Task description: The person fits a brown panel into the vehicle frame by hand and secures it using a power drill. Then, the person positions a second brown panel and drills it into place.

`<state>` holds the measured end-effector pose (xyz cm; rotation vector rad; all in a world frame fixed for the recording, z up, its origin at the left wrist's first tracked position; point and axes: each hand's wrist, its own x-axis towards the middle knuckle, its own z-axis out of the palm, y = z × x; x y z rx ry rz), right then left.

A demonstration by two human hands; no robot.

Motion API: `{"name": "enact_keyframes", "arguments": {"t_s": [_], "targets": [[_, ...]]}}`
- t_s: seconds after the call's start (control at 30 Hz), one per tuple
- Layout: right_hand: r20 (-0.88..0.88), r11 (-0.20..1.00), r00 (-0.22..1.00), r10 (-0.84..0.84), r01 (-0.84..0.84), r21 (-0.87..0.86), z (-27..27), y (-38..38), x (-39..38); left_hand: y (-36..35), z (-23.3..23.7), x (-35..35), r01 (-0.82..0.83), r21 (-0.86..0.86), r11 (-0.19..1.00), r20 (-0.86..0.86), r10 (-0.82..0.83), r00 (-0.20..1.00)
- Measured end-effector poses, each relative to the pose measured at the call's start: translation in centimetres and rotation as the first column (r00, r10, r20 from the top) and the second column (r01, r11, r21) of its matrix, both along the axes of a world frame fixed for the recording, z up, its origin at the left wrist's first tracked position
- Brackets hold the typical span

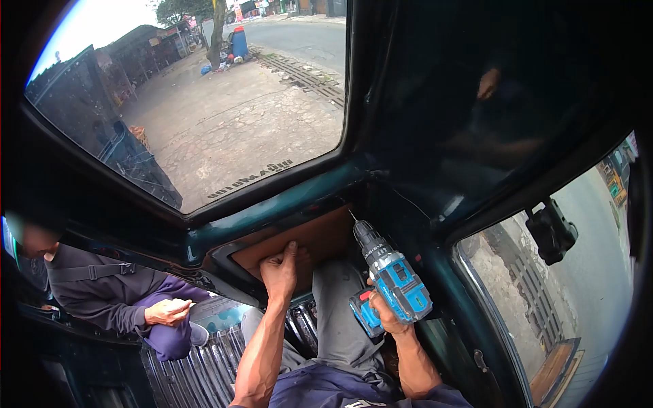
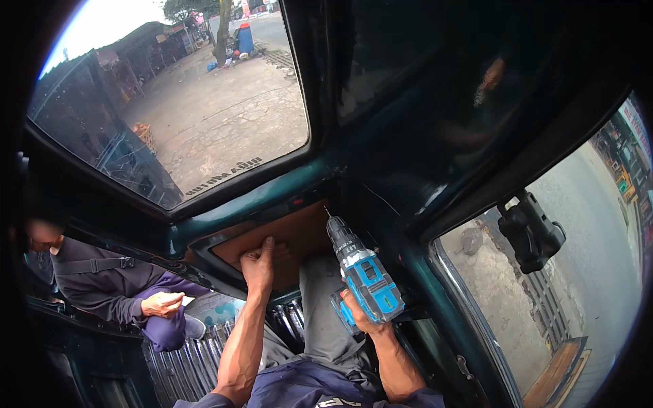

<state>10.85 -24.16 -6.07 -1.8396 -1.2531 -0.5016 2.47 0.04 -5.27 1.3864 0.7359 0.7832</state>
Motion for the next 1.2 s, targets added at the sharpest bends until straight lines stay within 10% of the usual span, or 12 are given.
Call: {"name": "enact_keyframes", "arguments": {"t_s": [0.17, 1.2], "targets": [[0.248, 0.996, 0.964, -0.093, 0.088, 0.031, 1.6, 0.4, -0.2, -0.2, 0.1, 0.1, -0.003, 0.010, 1.000, -0.002, 0.003, 1.000], [0.196, 1.000, 0.981, -0.003, -0.002, 0.023, 0.9, 0.9, 0.4, -0.2, 0.2, 0.1, -0.012, 0.014, 1.000, 0.007, 0.012, 1.000]]}}
